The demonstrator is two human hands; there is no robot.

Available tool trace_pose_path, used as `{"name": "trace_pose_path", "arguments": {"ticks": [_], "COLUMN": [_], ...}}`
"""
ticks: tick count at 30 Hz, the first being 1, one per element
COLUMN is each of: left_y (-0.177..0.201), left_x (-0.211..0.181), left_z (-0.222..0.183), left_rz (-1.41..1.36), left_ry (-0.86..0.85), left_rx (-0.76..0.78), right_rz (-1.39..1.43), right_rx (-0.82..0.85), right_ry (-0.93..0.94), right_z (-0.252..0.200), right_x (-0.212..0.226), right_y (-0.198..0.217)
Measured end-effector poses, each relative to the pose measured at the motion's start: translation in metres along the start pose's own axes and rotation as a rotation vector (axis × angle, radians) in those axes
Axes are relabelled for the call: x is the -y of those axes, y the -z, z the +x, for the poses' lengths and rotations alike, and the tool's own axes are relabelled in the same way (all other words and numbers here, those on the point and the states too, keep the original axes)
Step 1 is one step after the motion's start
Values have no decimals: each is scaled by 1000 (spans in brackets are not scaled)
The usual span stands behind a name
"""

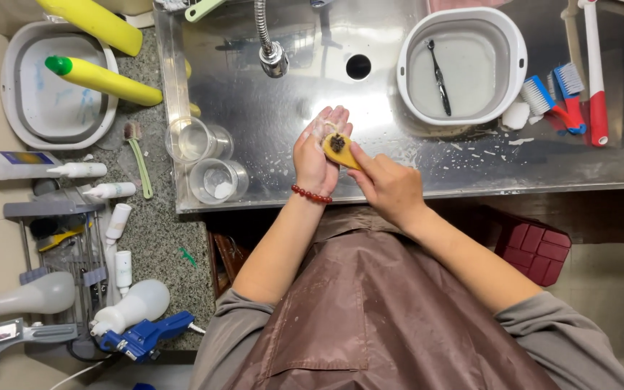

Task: The recorder is cleaning and scrubbing a black leather bag strap and its gold hardware using a brush, cloth, and water.

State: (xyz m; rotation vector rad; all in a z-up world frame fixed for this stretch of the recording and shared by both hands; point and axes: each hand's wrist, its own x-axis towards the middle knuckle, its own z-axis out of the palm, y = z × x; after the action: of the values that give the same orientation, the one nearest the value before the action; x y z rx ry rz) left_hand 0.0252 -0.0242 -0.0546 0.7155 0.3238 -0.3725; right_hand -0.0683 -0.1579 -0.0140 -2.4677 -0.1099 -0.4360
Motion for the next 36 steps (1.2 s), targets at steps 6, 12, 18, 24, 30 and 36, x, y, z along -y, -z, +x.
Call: {"name": "trace_pose_path", "arguments": {"ticks": [6, 12, 18, 24, 30, 36], "left_y": [5, 6, 10, -4, -1, 4], "left_x": [14, 24, 17, 7, 18, 21], "left_z": [-2, -4, 1, -7, -11, -14], "left_rz": [-82, -118, -186, -124, -149, 231], "left_ry": [65, 89, 91, 25, -50, -165], "left_rx": [55, 17, 47, -12, 43, -44], "right_rz": [-52, -49, -31, 64, 56, 234], "right_rx": [-38, 19, 52, -28, -71, -50], "right_ry": [-84, -38, 50, -13, -75, -105], "right_z": [13, 14, 19, 6, 18, 19], "right_x": [4, -3, -10, -7, -1, -10], "right_y": [3, -7, -2, -17, -11, 1]}}
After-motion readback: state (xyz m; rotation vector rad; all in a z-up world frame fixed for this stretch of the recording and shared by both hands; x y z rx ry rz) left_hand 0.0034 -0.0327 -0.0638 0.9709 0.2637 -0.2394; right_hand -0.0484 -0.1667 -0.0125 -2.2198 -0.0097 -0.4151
